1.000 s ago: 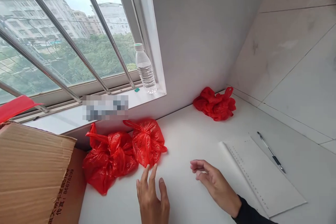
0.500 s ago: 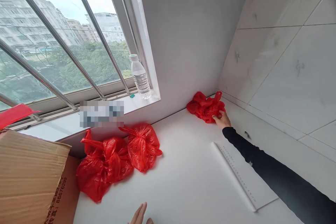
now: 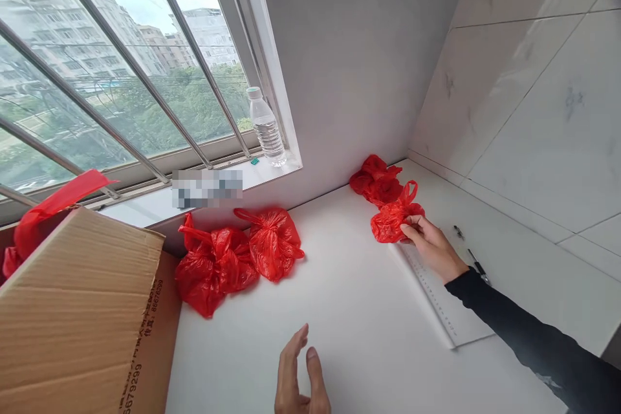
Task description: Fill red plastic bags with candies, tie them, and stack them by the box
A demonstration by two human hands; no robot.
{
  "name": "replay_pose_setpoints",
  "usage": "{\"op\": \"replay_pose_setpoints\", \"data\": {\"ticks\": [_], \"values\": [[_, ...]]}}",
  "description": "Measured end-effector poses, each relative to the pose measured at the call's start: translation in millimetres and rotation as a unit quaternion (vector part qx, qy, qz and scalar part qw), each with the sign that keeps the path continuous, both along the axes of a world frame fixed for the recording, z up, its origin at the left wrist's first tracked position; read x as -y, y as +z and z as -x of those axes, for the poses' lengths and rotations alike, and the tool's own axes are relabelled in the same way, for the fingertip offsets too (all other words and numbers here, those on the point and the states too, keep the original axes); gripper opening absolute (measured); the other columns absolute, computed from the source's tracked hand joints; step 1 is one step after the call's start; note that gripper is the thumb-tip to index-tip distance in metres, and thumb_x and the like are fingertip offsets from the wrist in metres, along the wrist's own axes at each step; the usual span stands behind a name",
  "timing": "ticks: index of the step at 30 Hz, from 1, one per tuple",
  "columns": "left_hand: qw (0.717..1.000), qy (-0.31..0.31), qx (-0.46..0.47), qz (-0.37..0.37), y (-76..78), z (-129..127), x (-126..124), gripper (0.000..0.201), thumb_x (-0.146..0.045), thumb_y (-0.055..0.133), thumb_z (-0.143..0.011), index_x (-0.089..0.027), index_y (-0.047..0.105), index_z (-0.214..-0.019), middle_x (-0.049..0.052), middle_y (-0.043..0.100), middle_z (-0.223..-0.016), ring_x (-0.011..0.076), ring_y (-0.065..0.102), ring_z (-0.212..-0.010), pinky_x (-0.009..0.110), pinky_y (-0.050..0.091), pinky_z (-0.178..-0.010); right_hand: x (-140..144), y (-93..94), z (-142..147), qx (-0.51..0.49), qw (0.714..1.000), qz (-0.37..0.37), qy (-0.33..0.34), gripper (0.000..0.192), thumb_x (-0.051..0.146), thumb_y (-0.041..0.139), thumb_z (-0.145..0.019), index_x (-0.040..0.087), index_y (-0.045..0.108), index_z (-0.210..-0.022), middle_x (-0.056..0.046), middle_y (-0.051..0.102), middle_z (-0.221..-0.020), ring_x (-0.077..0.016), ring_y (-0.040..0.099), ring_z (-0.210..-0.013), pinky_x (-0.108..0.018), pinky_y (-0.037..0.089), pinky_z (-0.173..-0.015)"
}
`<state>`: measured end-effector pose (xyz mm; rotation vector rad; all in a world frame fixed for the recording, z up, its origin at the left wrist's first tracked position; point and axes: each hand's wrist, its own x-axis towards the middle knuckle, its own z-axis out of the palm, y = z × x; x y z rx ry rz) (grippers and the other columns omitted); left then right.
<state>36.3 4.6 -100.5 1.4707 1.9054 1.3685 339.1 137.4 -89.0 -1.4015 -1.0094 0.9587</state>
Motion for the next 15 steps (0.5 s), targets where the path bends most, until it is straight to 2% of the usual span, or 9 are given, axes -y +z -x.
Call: {"op": "replay_pose_setpoints", "data": {"ticks": [1,3,5,8,10,11,13,15], "values": [[0.999,-0.04,0.01,0.014,4.2,-8.2,3.7,0.025,-0.031,0.056,-0.099,-0.026,0.066,-0.121,0.01,0.07,-0.115,0.0218,0.069,-0.093,0.022,0.038,-0.04,17.6,0.8,13.0,-0.005,1.0,0.005,0.027,0.032,0.052,0.065,-0.092,0.023,0.061,-0.104,-0.004,0.067,-0.11,-0.0205,0.064,-0.1,-0.035,0.058,-0.09],[0.994,-0.103,0.011,0.026,7.6,-24.6,10.7,0.027,-0.028,0.054,-0.1,-0.028,0.065,-0.125,0.009,0.068,-0.116,0.0193,0.068,-0.09,0.024,0.05,-0.051,52.0,0.0,39.7,-0.012,0.997,0.027,0.074,0.033,0.053,0.063,-0.094,0.022,0.06,-0.104,-0.005,0.066,-0.109,-0.0202,0.064,-0.098,-0.036,0.057,-0.09],[0.989,-0.145,0.002,0.025,4.9,-39.2,16.7,0.033,-0.026,0.054,-0.1,-0.032,0.064,-0.131,0.008,0.064,-0.123,0.0207,0.066,-0.103,0.03,0.058,-0.074,83.4,-0.2,64.2,-0.019,0.992,0.053,0.113,0.031,0.052,0.062,-0.095,0.022,0.06,-0.104,-0.005,0.066,-0.107,-0.0203,0.064,-0.098,-0.036,0.057,-0.09],[0.986,-0.165,-0.012,0.019,-5.1,-51.4,22.9,0.044,-0.025,0.059,-0.096,-0.033,0.058,-0.139,0.011,0.056,-0.134,0.0257,0.055,-0.127,0.043,0.053,-0.1,118.7,7.9,87.3,-0.031,0.975,0.083,0.203,0.027,0.049,0.056,-0.1,0.024,0.06,-0.109,-0.005,0.066,-0.113,-0.021,0.065,-0.104,-0.037,0.056,-0.093],[0.987,-0.157,-0.014,0.02,-11.1,-51.6,25.3,0.042,-0.025,0.06,-0.096,-0.029,0.058,-0.137,0.012,0.058,-0.13,0.0262,0.055,-0.126,0.046,0.052,-0.101,130.2,16.7,90.5,-0.002,0.964,0.091,0.25,0.024,0.047,0.051,-0.102,0.026,0.06,-0.112,-0.005,0.066,-0.116,-0.0204,0.066,-0.103,-0.037,0.057,-0.091],[0.988,-0.152,-0.013,0.022,-13.0,-50.0,26.1,0.037,-0.025,0.059,-0.097,-0.028,0.059,-0.134,0.011,0.06,-0.125,0.0257,0.057,-0.121,0.046,0.053,-0.099,132.1,20.5,88.9,0.036,0.964,0.083,0.25,0.023,0.045,0.049,-0.103,0.027,0.06,-0.112,-0.004,0.067,-0.115,-0.0201,0.066,-0.1,-0.037,0.058,-0.088],[0.989,-0.146,-0.007,0.025,-14.5,-46.0,27.1,0.028,-0.024,0.055,-0.099,-0.027,0.062,-0.126,0.01,0.063,-0.116,0.0241,0.06,-0.111,0.043,0.055,-0.092,129.8,24.5,82.4,0.151,0.964,0.032,0.216,0.02,0.038,0.048,-0.103,0.028,0.06,-0.115,-0.004,0.067,-0.113,-0.0208,0.065,-0.098,-0.039,0.057,-0.088],[0.989,-0.145,-0.001,0.03,-13.3,-43.3,27.4,0.023,-0.025,0.053,-0.1,-0.027,0.064,-0.121,0.008,0.064,-0.111,0.0232,0.061,-0.106,0.041,0.056,-0.088,123.0,23.0,75.6,0.273,0.94,-0.032,0.202,0.025,0.03,0.05,-0.101,0.029,0.059,-0.124,-0.005,0.065,-0.121,-0.0242,0.061,-0.111,-0.045,0.052,-0.097]]}}
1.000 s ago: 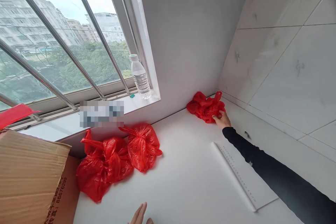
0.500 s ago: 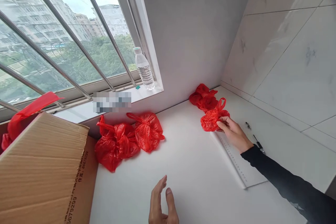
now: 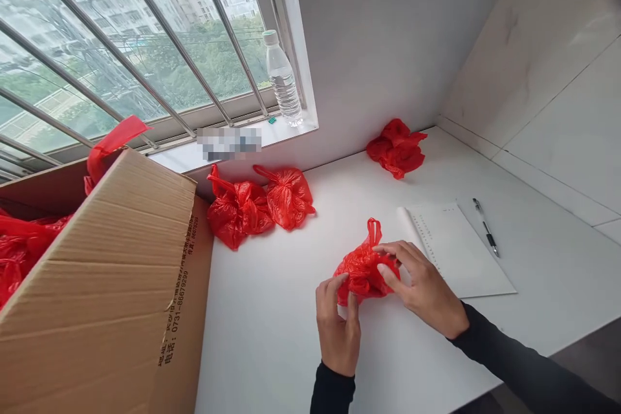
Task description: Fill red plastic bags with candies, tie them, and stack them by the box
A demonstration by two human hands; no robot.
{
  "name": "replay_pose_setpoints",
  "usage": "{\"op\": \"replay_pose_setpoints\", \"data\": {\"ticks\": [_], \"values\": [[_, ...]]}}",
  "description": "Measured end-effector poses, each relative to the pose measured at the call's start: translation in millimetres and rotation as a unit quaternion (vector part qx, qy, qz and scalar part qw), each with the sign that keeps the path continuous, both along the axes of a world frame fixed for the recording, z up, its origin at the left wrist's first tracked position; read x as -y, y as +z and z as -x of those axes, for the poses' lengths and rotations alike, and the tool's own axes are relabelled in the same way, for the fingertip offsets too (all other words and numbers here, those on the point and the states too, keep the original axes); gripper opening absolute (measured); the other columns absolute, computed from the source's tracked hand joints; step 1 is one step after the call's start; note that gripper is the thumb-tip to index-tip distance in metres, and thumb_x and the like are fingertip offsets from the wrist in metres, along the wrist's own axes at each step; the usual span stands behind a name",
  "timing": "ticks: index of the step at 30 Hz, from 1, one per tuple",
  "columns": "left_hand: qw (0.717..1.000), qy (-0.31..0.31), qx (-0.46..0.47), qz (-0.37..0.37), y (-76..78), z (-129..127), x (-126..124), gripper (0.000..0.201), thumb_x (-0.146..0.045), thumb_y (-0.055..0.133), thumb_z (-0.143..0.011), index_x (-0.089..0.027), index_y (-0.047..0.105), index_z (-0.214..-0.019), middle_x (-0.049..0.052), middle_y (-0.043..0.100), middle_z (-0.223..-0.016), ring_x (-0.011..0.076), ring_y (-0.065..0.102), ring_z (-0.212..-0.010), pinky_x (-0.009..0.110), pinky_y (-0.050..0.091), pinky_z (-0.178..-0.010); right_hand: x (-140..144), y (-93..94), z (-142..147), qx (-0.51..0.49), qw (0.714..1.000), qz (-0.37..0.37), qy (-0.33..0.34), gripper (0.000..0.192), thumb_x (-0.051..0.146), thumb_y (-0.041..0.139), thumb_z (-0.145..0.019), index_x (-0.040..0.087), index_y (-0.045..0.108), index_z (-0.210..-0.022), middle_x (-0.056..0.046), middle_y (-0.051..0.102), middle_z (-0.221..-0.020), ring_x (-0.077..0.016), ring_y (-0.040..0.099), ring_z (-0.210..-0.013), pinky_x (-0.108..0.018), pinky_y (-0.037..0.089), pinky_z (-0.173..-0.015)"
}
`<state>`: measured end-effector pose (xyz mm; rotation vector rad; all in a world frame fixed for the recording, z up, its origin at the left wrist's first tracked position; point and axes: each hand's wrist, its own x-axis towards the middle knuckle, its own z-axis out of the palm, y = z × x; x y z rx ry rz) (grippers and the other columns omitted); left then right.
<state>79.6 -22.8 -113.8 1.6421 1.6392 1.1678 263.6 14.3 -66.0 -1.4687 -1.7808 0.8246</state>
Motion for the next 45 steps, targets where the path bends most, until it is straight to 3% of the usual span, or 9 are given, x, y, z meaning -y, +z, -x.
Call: {"op": "replay_pose_setpoints", "data": {"ticks": [4,13,18,25,28,32,35,40,45], "values": [[1.0,-0.008,0.01,0.011,5.5,1.4,0.1,0.022,-0.028,0.056,-0.099,-0.026,0.065,-0.119,0.006,0.066,-0.102,0.0216,0.062,-0.095,0.038,0.056,-0.082,-11.6,-9.2,-8.7,0.118,0.991,-0.033,0.057,0.028,0.021,0.052,-0.097,0.025,0.061,-0.124,-0.008,0.066,-0.119,-0.0279,0.057,-0.112,-0.052,0.048,-0.1],[0.996,0.066,-0.006,0.054,21.1,25.9,11.0,0.029,-0.03,0.052,-0.1,-0.024,0.065,-0.126,0.009,0.064,-0.104,0.0223,0.063,-0.093,0.029,0.053,-0.061,-13.6,-1.4,-38.3,0.05,0.997,0.052,-0.022,0.01,0.03,0.048,-0.098,0.027,0.058,-0.1,-0.004,0.064,-0.105,-0.0247,0.057,-0.1,-0.043,0.052,-0.084],[1.0,-0.007,-0.018,0.013,24.6,8.9,5.0,0.046,-0.024,0.061,-0.093,-0.032,0.062,-0.137,0.011,0.056,-0.136,0.0285,0.052,-0.128,0.046,0.051,-0.1,-6.8,-1.0,-24.5,0.044,0.997,0.038,0.056,0.03,0.02,0.055,-0.091,0.029,0.055,-0.12,-0.003,0.062,-0.115,-0.0236,0.055,-0.11,-0.046,0.049,-0.098],[0.996,0.074,0.037,0.034,38.3,18.7,-2.1,0.02,-0.032,0.056,-0.098,-0.026,0.073,-0.108,0.006,0.072,-0.104,0.0238,0.067,-0.098,0.037,0.055,-0.086,-4.2,7.4,-32.6,-0.054,0.991,0.119,-0.008,0.015,0.027,0.043,-0.1,0.028,0.058,-0.098,-0.001,0.066,-0.094,-0.0198,0.062,-0.084,-0.032,0.051,-0.066],[0.99,0.108,0.07,0.059,48.2,25.7,0.0,0.024,-0.038,0.05,-0.102,-0.024,0.067,-0.112,0.006,0.073,-0.104,0.0223,0.069,-0.093,0.034,0.055,-0.079,2.2,6.2,-38.3,-0.069,0.991,0.117,-0.013,0.015,0.027,0.043,-0.101,0.028,0.055,-0.11,-0.004,0.065,-0.108,-0.0215,0.063,-0.099,-0.032,0.054,-0.073],[0.991,0.106,0.067,0.052,60.7,14.9,-0.8,0.037,-0.04,0.069,-0.091,-0.028,0.062,-0.125,0.006,0.064,-0.126,0.0255,0.059,-0.118,0.039,0.047,-0.1,12.8,11.2,-28.7,-0.045,0.996,0.067,0.032,0.045,0.027,0.053,-0.098,0.034,0.042,-0.141,-0.005,0.052,-0.143,-0.0243,0.048,-0.134,-0.042,0.05,-0.103],[0.992,0.106,0.059,0.038,66.8,6.3,-3.7,0.031,-0.038,0.077,-0.084,-0.029,0.069,-0.113,0.003,0.065,-0.107,0.0228,0.06,-0.103,0.035,0.047,-0.09,16.5,21.3,-19.0,-0.046,0.997,0.048,0.046,0.035,0.031,0.053,-0.099,0.035,0.048,-0.134,-0.003,0.058,-0.134,-0.0233,0.053,-0.127,-0.044,0.048,-0.106],[0.985,0.125,0.119,0.031,66.9,17.4,-4.8,0.013,-0.038,0.07,-0.09,-0.026,0.072,-0.093,0.002,0.064,-0.094,0.0198,0.06,-0.089,0.031,0.047,-0.08,14.4,27.8,-21.9,-0.101,0.99,0.093,-0.015,0.022,0.044,0.047,-0.103,0.029,0.06,-0.112,-0.006,0.066,-0.113,-0.0228,0.063,-0.101,-0.037,0.058,-0.082],[0.96,0.137,0.238,0.06,63.2,28.3,-3.0,0.022,-0.043,0.06,-0.097,-0.024,0.067,-0.102,0.003,0.068,-0.098,0.0175,0.06,-0.087,0.027,0.048,-0.077,17.5,27.0,-23.8,-0.105,0.992,0.056,-0.046,0.035,0.035,0.049,-0.102,0.034,0.049,-0.137,-0.005,0.058,-0.137,-0.0254,0.052,-0.132,-0.044,0.051,-0.107]]}}
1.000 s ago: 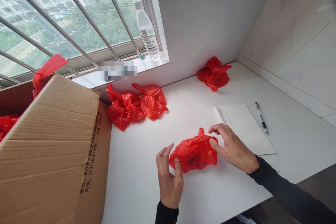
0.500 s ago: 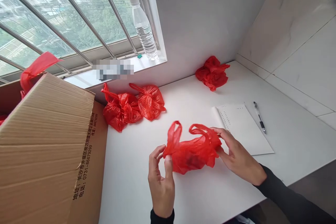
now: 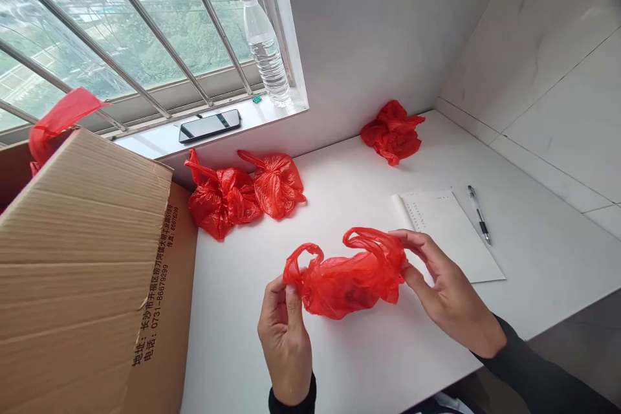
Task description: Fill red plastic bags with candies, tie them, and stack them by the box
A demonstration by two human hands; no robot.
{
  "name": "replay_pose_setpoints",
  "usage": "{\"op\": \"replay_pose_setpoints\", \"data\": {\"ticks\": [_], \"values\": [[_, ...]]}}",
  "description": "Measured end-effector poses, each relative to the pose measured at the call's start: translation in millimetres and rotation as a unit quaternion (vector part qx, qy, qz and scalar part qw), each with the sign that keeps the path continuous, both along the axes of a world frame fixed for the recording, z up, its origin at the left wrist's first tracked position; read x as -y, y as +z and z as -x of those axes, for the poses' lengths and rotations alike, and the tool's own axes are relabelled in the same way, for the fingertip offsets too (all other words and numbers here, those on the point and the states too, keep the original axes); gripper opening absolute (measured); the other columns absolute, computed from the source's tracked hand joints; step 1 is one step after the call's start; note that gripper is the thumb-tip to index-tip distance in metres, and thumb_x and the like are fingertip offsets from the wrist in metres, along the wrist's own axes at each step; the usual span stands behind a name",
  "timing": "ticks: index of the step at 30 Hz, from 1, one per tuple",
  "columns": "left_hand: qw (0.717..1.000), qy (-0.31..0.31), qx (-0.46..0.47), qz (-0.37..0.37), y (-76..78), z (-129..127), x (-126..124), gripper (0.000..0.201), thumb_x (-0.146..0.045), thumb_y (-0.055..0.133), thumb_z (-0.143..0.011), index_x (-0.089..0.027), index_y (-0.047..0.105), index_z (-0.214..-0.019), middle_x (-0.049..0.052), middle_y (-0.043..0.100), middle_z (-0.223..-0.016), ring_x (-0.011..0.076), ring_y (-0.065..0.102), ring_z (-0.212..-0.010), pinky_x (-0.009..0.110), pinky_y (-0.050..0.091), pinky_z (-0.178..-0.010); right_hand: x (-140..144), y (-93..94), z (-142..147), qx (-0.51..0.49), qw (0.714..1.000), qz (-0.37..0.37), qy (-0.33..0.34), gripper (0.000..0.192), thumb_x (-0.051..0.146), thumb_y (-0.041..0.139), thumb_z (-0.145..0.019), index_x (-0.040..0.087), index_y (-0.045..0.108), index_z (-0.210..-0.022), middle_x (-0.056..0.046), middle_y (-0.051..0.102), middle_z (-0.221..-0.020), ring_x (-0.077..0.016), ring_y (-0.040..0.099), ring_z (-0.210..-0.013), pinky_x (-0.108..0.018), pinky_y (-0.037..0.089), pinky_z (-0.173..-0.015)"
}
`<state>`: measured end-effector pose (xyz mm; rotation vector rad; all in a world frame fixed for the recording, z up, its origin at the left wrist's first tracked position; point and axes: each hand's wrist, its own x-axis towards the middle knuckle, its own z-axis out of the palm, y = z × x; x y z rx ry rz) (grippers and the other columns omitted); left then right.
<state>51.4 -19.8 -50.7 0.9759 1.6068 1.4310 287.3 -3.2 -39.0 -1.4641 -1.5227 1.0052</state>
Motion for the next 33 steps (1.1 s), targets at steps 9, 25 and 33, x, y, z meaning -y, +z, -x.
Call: {"op": "replay_pose_setpoints", "data": {"ticks": [9,25,33], "values": [[0.982,-0.052,0.181,0.012,6.4,-7.1,-0.2,0.026,-0.045,0.054,-0.096,-0.022,0.067,-0.098,0.005,0.065,-0.088,0.021,0.065,-0.084,0.032,0.055,-0.073,28.0,25.3,21.8,0.066,0.952,-0.299,0.009,0.069,0.005,0.06,-0.086,0.041,0.045,-0.143,-0.004,0.053,-0.136,-0.0277,0.046,-0.134,-0.048,0.048,-0.11],[0.996,0.056,-0.047,0.054,13.6,-15.6,4.1,0.037,-0.048,0.07,-0.089,-0.024,0.061,-0.115,0.006,0.066,-0.108,0.0232,0.065,-0.1,0.033,0.054,-0.081,2.7,27.9,22.7,0.18,0.957,-0.197,0.116,0.025,0.014,0.049,-0.102,0.025,0.058,-0.121,-0.005,0.067,-0.102,-0.022,0.061,-0.093,-0.042,0.054,-0.082],[0.984,0.092,-0.154,0.0,32.3,-9.2,22.3,0.03,-0.043,0.073,-0.083,-0.025,0.067,-0.105,0.004,0.06,-0.096,0.0194,0.056,-0.08,0.031,0.052,-0.068,9.0,45.2,12.0,0.134,0.974,-0.177,-0.053,0.028,0.022,0.055,-0.1,0.033,0.062,-0.125,-0.004,0.066,-0.117,-0.0243,0.062,-0.108,-0.041,0.055,-0.092]]}}
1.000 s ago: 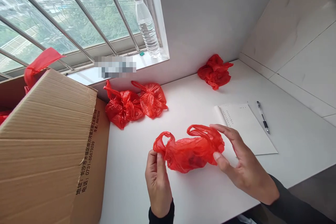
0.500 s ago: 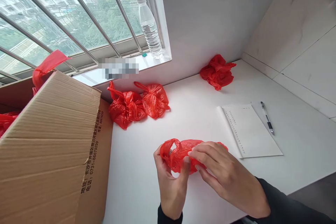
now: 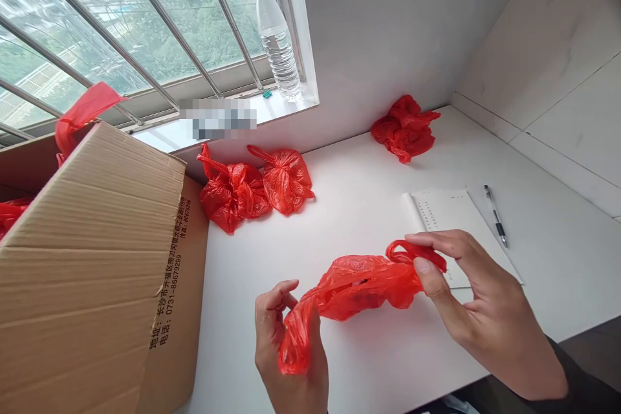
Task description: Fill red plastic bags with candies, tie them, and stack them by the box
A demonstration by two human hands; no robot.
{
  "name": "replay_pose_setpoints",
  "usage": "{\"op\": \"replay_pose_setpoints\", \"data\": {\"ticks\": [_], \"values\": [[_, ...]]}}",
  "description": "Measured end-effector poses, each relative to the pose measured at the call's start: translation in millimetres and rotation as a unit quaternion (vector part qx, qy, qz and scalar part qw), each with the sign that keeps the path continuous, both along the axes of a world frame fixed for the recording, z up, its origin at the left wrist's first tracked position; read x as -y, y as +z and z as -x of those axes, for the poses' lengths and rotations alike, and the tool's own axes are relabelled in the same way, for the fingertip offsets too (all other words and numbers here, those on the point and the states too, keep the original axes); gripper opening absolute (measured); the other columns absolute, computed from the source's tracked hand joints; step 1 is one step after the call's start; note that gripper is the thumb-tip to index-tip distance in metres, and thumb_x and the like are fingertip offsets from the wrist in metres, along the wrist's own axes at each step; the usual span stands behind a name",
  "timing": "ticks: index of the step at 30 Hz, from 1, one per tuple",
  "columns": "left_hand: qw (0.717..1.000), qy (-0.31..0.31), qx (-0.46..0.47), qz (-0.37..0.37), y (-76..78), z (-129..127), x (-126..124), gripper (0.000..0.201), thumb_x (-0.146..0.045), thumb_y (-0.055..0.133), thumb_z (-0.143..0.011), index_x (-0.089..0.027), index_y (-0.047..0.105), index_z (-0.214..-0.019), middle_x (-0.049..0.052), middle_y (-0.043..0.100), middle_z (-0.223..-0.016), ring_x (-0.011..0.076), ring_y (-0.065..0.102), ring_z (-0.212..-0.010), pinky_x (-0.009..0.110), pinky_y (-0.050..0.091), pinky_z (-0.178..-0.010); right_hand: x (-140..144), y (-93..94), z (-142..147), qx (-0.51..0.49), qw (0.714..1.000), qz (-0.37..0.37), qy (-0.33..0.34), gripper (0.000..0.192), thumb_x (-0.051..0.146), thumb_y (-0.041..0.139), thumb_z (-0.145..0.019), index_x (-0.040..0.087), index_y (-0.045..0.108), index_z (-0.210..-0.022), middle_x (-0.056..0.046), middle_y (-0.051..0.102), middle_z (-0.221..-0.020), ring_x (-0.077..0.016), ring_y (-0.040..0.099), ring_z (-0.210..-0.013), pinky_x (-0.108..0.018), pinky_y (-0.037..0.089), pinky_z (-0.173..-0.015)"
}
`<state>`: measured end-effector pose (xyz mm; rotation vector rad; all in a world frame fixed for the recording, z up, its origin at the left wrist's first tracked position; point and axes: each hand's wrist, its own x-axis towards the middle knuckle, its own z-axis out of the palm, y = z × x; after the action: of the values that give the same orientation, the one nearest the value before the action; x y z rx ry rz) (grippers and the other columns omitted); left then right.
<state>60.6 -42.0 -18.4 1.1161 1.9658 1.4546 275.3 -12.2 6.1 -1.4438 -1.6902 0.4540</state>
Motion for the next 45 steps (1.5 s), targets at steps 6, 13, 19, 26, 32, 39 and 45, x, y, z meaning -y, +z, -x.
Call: {"op": "replay_pose_setpoints", "data": {"ticks": [6,13,19,26,32,39,45], "values": [[0.993,0.037,0.111,-0.012,26.1,-15.8,-1.2,0.023,-0.038,0.08,-0.078,-0.023,0.064,-0.086,-0.001,0.059,-0.084,0.0132,0.056,-0.071,0.021,0.051,-0.062,27.9,16.3,15.8,-0.04,0.978,-0.181,0.099,0.031,0.007,0.057,-0.093,0.029,0.065,-0.113,-0.001,0.067,-0.109,-0.0202,0.065,-0.103,-0.036,0.058,-0.089],[0.987,0.013,0.148,-0.054,17.1,-7.3,-2.2,0.025,-0.041,0.081,-0.079,-0.022,0.066,-0.083,-0.001,0.061,-0.083,0.0124,0.061,-0.073,0.017,0.055,-0.063,3.7,-7.7,38.1,0.169,0.959,0.027,0.228,0.023,0.014,0.042,-0.102,0.018,0.063,-0.11,-0.008,0.071,-0.099,-0.0254,0.069,-0.089,-0.04,0.056,-0.074],[0.992,0.003,0.108,-0.071,17.0,-1.9,2.3,0.015,-0.037,0.08,-0.081,-0.025,0.074,-0.087,0.0,0.066,-0.086,0.0119,0.062,-0.075,0.014,0.054,-0.063,1.0,-22.1,24.4,0.364,0.868,0.232,0.243,0.025,-0.001,0.046,-0.086,0.02,0.06,-0.089,-0.003,0.061,-0.067,-0.0195,0.057,-0.05,-0.031,0.026,-0.046],[0.985,-0.02,0.167,-0.046,9.5,0.7,6.4,0.018,-0.038,0.083,-0.077,-0.026,0.08,-0.09,0.002,0.077,-0.091,0.0159,0.071,-0.082,0.019,0.058,-0.074,-21.0,-41.5,33.8,0.286,0.875,0.28,0.272,0.024,0.005,0.052,-0.083,0.018,0.061,-0.101,-0.004,0.068,-0.081,-0.0199,0.061,-0.064,-0.028,0.031,-0.052],[0.964,-0.03,0.253,0.079,26.5,-13.5,5.8,0.037,-0.042,0.083,-0.073,-0.025,0.068,-0.103,-0.006,0.059,-0.054,0.0076,0.046,-0.048,0.014,0.043,-0.048,-31.9,-58.7,42.7,0.234,0.894,0.275,0.264,0.019,0.007,0.058,-0.079,0.017,0.062,-0.095,-0.005,0.071,-0.091,-0.0207,0.063,-0.076,-0.03,0.034,-0.062],[0.956,-0.064,0.271,0.092,34.1,-11.2,4.0,0.04,-0.048,0.084,-0.07,-0.019,0.057,-0.068,-0.005,0.049,-0.058,0.0072,0.04,-0.053,0.015,0.039,-0.049,-34.0,-56.1,42.6,0.208,0.899,0.278,0.267,0.014,0.006,0.059,-0.077,0.018,0.061,-0.085,-0.002,0.069,-0.084,-0.0173,0.06,-0.073,-0.029,0.034,-0.062],[0.953,-0.151,0.256,0.065,21.4,5.9,5.3,0.028,-0.048,0.078,-0.079,-0.02,0.073,-0.08,0.0,0.062,-0.065,0.0109,0.054,-0.055,0.019,0.049,-0.05,-33.9,-46.3,40.7,0.164,0.905,0.286,0.269,0.014,0.005,0.053,-0.084,0.019,0.056,-0.083,0.001,0.066,-0.077,-0.0135,0.058,-0.066,-0.026,0.035,-0.06]]}}
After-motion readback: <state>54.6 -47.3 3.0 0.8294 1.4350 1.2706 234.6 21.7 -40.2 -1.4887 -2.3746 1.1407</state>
